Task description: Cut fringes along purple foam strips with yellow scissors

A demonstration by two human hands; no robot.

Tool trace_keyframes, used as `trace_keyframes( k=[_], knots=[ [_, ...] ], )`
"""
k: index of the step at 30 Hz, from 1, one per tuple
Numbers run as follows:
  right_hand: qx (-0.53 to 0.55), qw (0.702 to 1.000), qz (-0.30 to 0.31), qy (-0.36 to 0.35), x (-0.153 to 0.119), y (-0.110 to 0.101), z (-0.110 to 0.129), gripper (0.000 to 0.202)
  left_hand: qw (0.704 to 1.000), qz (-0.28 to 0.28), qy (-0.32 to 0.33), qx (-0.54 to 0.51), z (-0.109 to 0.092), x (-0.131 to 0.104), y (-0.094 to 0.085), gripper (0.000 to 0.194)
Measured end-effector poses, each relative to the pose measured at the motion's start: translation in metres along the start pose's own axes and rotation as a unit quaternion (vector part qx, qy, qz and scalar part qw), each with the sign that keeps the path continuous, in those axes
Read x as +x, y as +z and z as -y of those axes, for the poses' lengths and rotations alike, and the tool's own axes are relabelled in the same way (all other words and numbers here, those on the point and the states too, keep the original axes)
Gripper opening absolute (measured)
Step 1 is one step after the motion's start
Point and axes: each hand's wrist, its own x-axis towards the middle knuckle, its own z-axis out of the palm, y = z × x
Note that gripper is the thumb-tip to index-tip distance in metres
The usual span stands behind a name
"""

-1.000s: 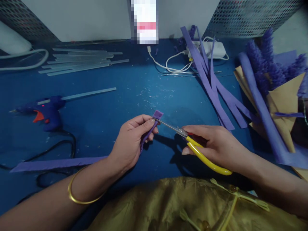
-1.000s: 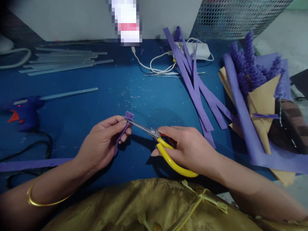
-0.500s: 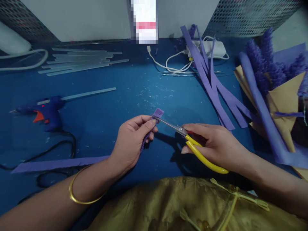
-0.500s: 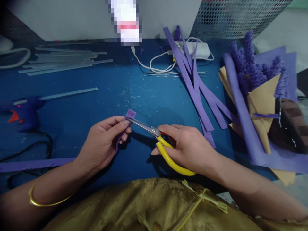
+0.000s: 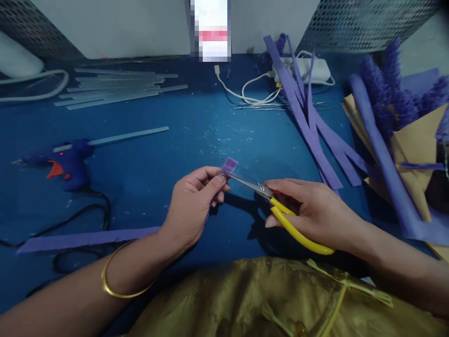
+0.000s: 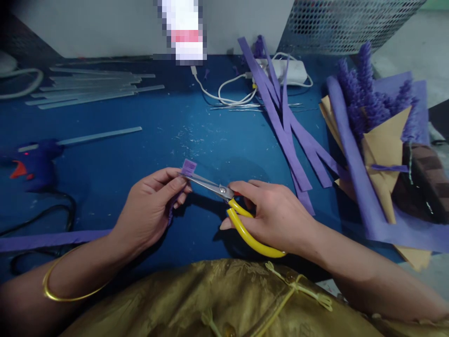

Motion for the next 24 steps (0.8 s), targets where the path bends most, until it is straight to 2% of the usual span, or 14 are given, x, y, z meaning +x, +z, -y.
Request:
trace_keyframes(
  k=[13,24],
  knots=[
    [0.034,0.999,0.022,-0.021,0.0006,-0.0043,0.0007,0.032,1.0,0.003,-0.004,-0.001,0.002,0.0001,-0.0012,0.005],
    [0.03,0.999,0.022,-0.025,-0.0002,-0.0038,-0.0004,0.034,1.0,0.005,-0.011,-0.015,0.0009,0.0005,0.0001,0.008]
  ],
)
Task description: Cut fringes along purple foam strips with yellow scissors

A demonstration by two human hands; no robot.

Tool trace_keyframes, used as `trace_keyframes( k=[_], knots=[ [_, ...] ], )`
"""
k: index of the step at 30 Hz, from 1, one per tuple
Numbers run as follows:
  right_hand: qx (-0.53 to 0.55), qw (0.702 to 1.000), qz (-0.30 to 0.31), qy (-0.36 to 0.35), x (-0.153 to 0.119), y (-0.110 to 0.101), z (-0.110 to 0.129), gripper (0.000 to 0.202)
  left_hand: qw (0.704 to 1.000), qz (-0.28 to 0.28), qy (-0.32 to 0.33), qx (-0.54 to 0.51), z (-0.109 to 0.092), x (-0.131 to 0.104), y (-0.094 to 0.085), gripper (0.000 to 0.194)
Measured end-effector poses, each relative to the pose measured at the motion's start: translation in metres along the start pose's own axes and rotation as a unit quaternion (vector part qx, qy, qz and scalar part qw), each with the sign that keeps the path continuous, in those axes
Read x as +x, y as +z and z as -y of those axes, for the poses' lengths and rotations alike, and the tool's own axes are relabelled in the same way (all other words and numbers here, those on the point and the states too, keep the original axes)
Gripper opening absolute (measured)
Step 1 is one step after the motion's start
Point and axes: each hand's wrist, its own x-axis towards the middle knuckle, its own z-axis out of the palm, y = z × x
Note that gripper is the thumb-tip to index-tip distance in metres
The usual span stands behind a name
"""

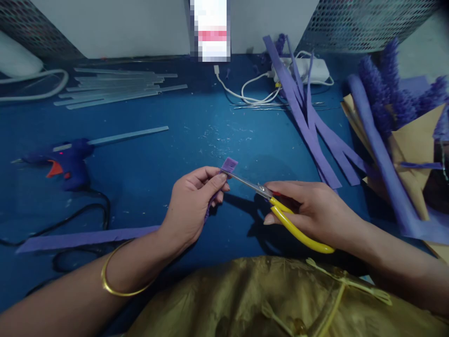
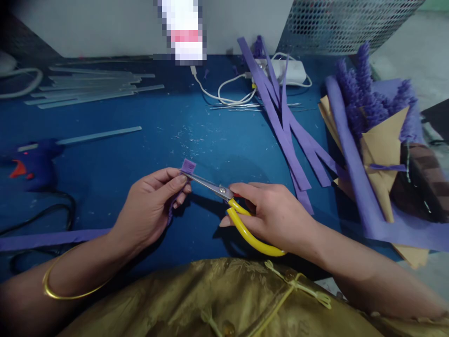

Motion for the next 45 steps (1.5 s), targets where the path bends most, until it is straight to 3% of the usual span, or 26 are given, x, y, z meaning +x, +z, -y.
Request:
trace_keyframes(
  k=[13,32,45],
  knots=[
    [0.001,1.0,0.004,0.006,-0.001,-0.0004,-0.0003,0.034,1.0,0.017,-0.012,-0.014,-0.002,-0.0003,-0.0024,0.01],
    [-0.033,0.999,-0.02,0.007,0.0001,0.0021,-0.0017,0.036,1.0,-0.001,-0.024,0.014,-0.0018,-0.0002,-0.0007,0.011],
    [-0.072,0.997,-0.035,0.016,0.0001,0.0052,0.0003,0.043,1.0,-0.009,0.001,0.014,-0.0014,-0.0002,0.0007,0.008]
  ],
)
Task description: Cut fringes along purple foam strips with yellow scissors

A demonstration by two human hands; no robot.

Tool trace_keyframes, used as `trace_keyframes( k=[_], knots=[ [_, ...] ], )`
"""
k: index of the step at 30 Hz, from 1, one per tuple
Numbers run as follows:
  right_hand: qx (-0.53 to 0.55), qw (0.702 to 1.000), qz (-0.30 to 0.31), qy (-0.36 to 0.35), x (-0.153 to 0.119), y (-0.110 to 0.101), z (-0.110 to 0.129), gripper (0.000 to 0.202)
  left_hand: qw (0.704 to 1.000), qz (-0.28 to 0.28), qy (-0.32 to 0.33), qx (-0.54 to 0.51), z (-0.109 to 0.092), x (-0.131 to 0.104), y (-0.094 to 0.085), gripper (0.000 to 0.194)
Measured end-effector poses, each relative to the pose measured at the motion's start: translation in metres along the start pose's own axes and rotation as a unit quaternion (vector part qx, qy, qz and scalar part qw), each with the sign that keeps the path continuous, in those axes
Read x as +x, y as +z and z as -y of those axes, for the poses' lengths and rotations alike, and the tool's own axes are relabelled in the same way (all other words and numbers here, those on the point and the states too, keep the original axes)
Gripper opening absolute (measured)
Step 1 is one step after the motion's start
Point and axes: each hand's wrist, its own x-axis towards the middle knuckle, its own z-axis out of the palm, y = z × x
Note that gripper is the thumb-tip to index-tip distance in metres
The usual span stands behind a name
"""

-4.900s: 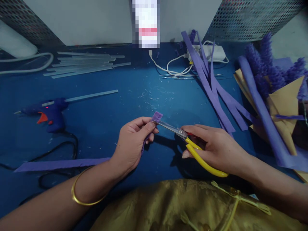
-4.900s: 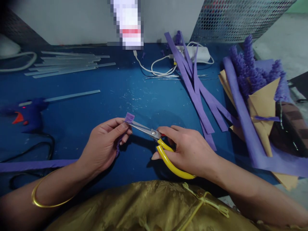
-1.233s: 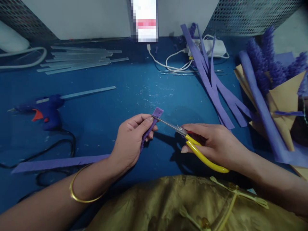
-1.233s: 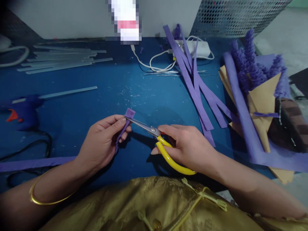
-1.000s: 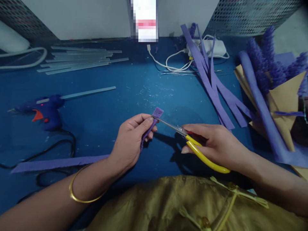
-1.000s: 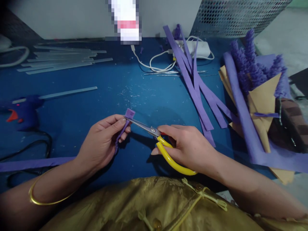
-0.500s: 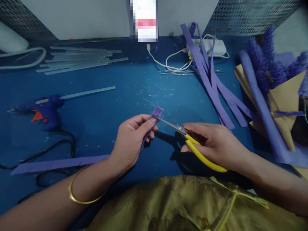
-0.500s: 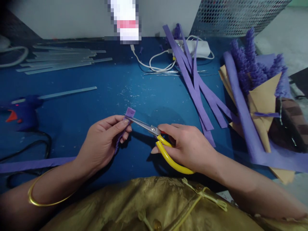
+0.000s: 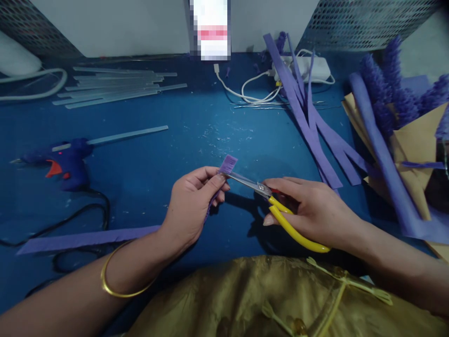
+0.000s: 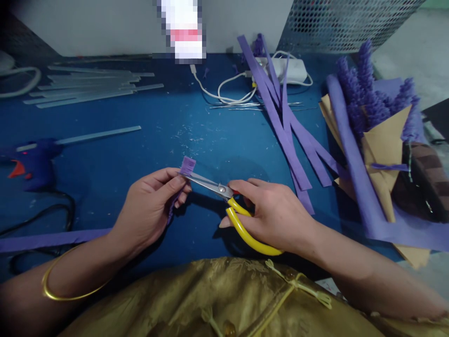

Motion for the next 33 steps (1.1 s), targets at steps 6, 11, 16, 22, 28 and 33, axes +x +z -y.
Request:
trace_keyframes(
  k=[6,11,16,22,28,33],
  knots=[
    [0.013,1.0,0.011,-0.001,-0.0001,-0.0009,-0.0005,0.04,1.0,0.002,0.006,0.007,-0.0004,-0.0006,-0.0001,0.007],
    [0.034,0.999,0.026,-0.009,0.0006,-0.0029,-0.0001,0.037,1.0,0.006,0.002,0.005,-0.0007,-0.0005,-0.0008,0.007],
    [0.047,0.998,0.035,-0.019,0.0007,-0.0048,0.0004,0.034,1.0,0.008,-0.004,0.001,-0.0006,-0.0009,-0.0002,0.008],
    [0.049,0.998,0.035,-0.023,0.0006,-0.0059,0.0009,0.035,1.0,0.003,-0.009,-0.002,-0.0011,-0.001,0.0011,0.008],
    [0.05,0.998,0.034,-0.022,0.0001,-0.006,0.0007,0.035,1.0,0.008,-0.013,-0.008,-0.0011,0.0,-0.0002,0.008],
    [0.052,0.998,0.039,-0.015,0.0,-0.0059,0.0005,0.035,1.0,0.01,-0.013,-0.01,-0.0013,0.0,0.0004,0.008]
  ],
)
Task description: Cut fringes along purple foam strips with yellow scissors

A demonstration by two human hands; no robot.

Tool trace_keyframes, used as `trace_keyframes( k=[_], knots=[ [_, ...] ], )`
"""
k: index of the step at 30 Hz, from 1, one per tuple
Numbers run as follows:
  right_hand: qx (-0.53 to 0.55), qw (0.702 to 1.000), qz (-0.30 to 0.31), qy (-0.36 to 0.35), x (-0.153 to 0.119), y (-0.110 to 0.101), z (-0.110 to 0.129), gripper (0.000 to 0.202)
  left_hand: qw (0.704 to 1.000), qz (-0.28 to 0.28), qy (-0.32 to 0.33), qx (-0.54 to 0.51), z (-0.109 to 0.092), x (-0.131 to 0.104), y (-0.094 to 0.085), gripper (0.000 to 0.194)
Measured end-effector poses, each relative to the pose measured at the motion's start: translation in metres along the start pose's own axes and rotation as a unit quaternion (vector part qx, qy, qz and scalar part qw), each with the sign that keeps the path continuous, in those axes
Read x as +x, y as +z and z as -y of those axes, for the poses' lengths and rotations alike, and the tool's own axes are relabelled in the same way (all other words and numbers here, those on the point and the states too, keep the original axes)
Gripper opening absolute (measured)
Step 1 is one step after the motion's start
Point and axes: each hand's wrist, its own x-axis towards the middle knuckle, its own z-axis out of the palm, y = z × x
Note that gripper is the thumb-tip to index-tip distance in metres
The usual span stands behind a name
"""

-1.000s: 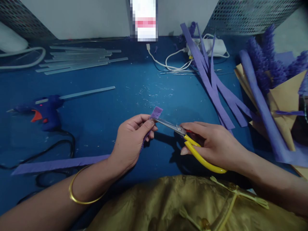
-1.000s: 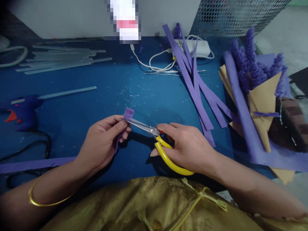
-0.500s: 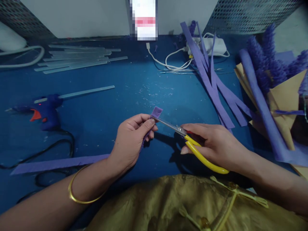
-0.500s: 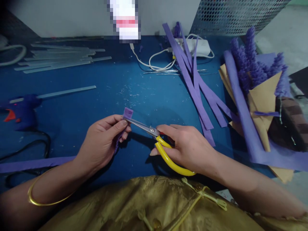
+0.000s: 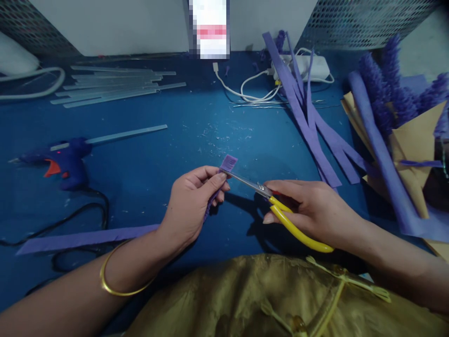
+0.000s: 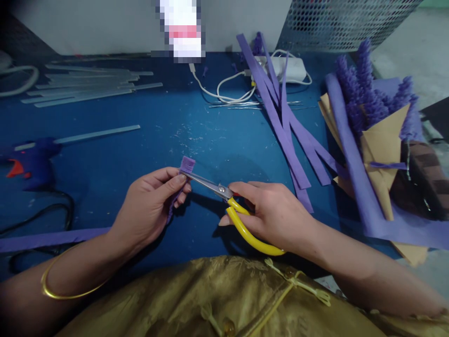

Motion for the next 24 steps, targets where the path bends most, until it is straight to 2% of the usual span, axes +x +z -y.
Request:
trace_keyframes(
  k=[16,24],
  knots=[
    [0.011,1.0,0.002,-0.001,-0.0003,-0.002,-0.0005,0.033,0.999,0.025,-0.013,-0.028,-0.0008,-0.0001,-0.0039,0.009],
    [-0.018,1.0,-0.02,0.0,0.0003,-0.0001,-0.0034,0.037,1.0,0.01,-0.013,-0.007,-0.0003,-0.0004,-0.0022,0.009]
  ],
)
